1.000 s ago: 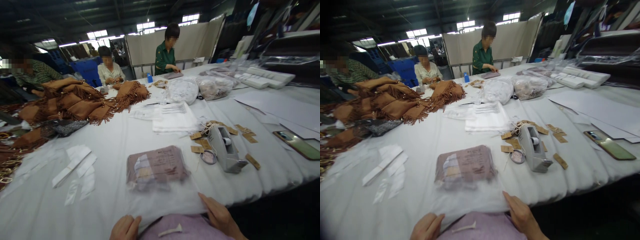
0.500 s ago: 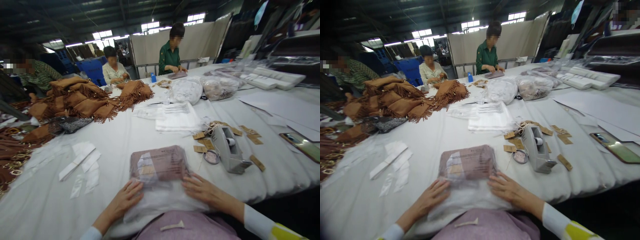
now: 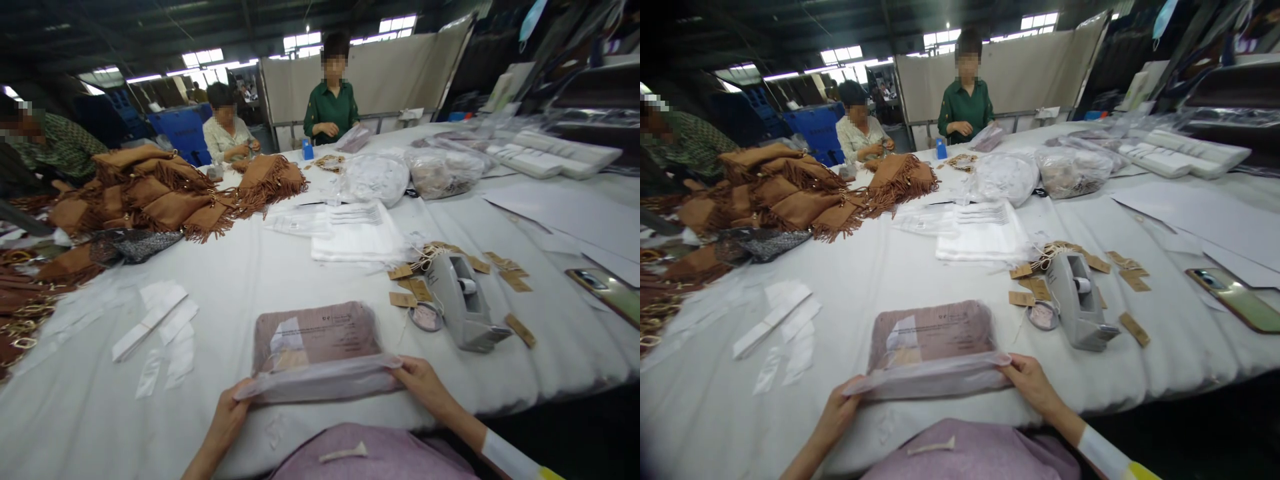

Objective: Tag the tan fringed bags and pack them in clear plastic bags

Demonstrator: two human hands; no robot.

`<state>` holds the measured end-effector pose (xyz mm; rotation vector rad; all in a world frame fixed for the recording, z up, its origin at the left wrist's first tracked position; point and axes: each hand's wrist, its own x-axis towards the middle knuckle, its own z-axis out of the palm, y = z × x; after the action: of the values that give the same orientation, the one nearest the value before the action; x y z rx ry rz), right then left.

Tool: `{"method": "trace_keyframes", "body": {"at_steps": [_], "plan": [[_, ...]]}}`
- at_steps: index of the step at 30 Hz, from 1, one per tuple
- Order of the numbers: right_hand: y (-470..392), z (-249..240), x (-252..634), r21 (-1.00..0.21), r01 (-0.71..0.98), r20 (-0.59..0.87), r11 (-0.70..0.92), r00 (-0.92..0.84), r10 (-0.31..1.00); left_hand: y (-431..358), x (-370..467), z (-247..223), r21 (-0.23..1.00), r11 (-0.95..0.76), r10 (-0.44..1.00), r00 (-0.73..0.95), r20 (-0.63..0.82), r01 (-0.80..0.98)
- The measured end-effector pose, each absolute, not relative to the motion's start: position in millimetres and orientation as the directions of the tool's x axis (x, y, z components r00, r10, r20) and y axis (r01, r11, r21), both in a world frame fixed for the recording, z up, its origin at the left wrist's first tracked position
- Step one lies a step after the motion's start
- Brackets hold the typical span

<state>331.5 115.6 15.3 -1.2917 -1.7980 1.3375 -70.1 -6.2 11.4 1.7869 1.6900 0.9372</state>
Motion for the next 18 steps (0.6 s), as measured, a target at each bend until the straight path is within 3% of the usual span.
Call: {"method": "trace_keyframes", "body": {"at_steps": [3, 9, 13, 18], "plan": [[124.6, 11.9, 319.3, -0.941, 0.324, -0.179, -0.096, -0.237, 0.955, 1.7, -64.3, 18.9, 0.864, 0.102, 0.983, -0.186, -0.011, 0.493], [124.6, 5.7, 313.0, -0.813, 0.581, 0.078, 0.025, 0.066, 0.995, 13.1, -43.1, 11.8, 0.906, 0.348, 0.767, -0.629, -0.128, 0.24], [121.2, 6.0, 314.8, -0.766, 0.64, 0.089, 0.066, 0.004, 0.996, 12.6, -36.7, 9.4, 0.882, 0.406, 0.748, -0.642, -0.171, 0.238], [113.9, 8.3, 320.0, -0.789, 0.611, 0.052, 0.061, -0.033, 0.998, -6.5, -43.4, 8.5, 0.854, 0.376, 0.787, -0.61, -0.089, 0.36]]}}
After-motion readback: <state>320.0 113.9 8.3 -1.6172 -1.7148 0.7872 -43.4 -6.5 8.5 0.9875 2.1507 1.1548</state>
